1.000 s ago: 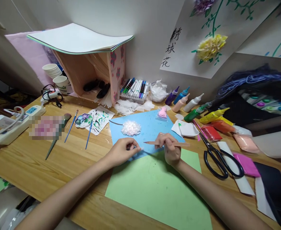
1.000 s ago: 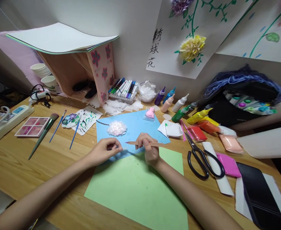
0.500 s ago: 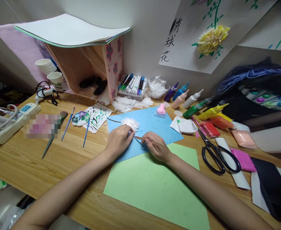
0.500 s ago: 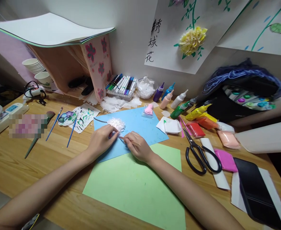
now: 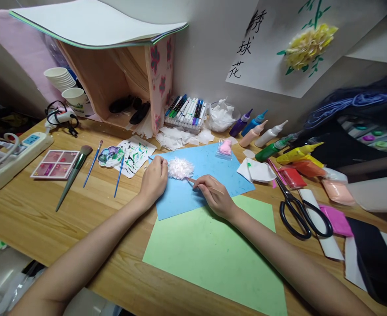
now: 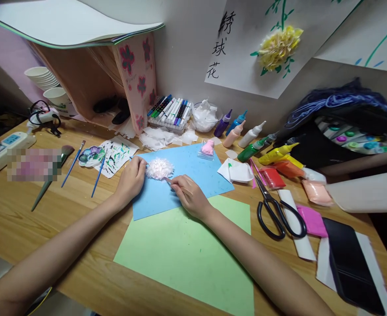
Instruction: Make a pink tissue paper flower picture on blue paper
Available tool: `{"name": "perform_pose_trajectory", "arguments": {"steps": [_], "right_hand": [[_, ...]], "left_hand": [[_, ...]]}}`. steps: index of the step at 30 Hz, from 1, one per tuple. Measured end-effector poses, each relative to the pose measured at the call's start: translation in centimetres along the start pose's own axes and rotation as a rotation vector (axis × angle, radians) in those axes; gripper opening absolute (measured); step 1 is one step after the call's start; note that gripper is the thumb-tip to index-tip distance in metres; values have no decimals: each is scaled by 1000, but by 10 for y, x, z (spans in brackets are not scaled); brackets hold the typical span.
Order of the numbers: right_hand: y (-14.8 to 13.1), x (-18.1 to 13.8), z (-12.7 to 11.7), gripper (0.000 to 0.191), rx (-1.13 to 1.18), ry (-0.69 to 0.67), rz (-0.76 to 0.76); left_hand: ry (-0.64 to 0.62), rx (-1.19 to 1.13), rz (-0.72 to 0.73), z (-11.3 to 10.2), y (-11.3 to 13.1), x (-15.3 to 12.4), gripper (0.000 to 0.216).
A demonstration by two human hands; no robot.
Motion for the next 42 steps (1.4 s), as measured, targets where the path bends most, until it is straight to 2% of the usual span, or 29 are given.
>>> {"name": "perform_pose_trajectory", "arguments": {"steps": [14, 24, 29, 35, 38, 42], "right_hand": [[7, 12, -2, 26, 6, 59, 46], [4, 66, -2, 34, -13, 29, 107], [20, 69, 0, 37, 145, 39, 117], [26, 49, -9, 38, 325, 211, 109], [45, 45, -21, 36, 461, 318, 199], [85, 44, -27, 35, 707, 291, 391]], "left_hand": [[-9, 38, 22, 7, -8, 4, 25], [-38, 95, 15, 9, -8, 5, 26], [-33, 106, 20, 9, -7, 5, 26], [-34, 89, 16, 9, -8, 5, 26], [-30, 80, 23, 9, -9, 4, 25], [-19, 52, 25, 5, -9, 3, 25]]}}
Point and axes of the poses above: each hand's wrist, its own x-axis towards the middle knuckle, its own z-axis out of the palm, y = z × x, the point moved 9 cm from there along x, towards the middle knuckle, and after that the axes turned 10 degrees about -x, right-handed, at the moved point
